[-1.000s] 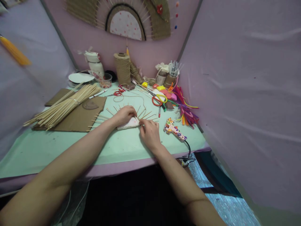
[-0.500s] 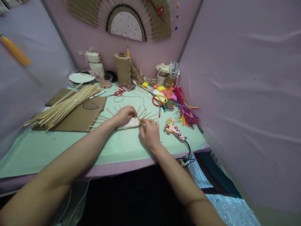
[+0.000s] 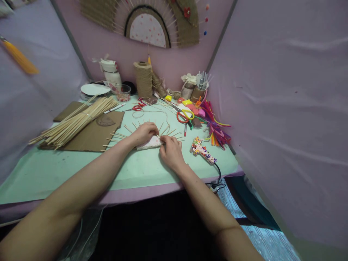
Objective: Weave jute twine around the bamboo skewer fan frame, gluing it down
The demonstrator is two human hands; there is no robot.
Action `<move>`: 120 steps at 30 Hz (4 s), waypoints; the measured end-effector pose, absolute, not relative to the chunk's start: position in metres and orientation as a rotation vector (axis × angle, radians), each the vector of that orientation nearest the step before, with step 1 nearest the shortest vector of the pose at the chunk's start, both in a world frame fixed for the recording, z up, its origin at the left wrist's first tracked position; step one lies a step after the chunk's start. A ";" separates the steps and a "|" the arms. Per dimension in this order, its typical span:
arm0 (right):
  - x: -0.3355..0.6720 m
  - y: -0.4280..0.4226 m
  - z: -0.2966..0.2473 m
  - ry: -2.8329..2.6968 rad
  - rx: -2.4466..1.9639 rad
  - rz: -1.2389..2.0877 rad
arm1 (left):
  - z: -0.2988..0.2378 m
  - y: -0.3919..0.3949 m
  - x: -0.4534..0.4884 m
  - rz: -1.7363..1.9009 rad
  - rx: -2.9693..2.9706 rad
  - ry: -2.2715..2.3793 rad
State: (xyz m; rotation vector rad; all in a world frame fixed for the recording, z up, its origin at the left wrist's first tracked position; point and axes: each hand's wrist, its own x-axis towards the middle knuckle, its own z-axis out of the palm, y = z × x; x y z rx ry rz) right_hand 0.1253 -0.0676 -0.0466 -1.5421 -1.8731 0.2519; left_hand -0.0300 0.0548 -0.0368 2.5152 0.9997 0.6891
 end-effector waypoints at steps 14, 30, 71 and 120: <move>0.121 -0.046 -0.043 -1.772 -1.510 0.277 | -0.036 0.053 -0.031 0.683 2.572 0.984; 0.122 -0.048 -0.047 -1.850 -1.446 0.318 | -0.024 0.043 -0.038 0.633 2.805 0.959; 0.127 -0.083 -0.052 -1.818 -1.217 0.299 | -0.015 0.039 -0.043 0.381 2.907 1.119; 0.123 -0.080 -0.037 -1.773 -1.536 0.291 | -0.018 0.019 -0.047 0.496 2.628 1.033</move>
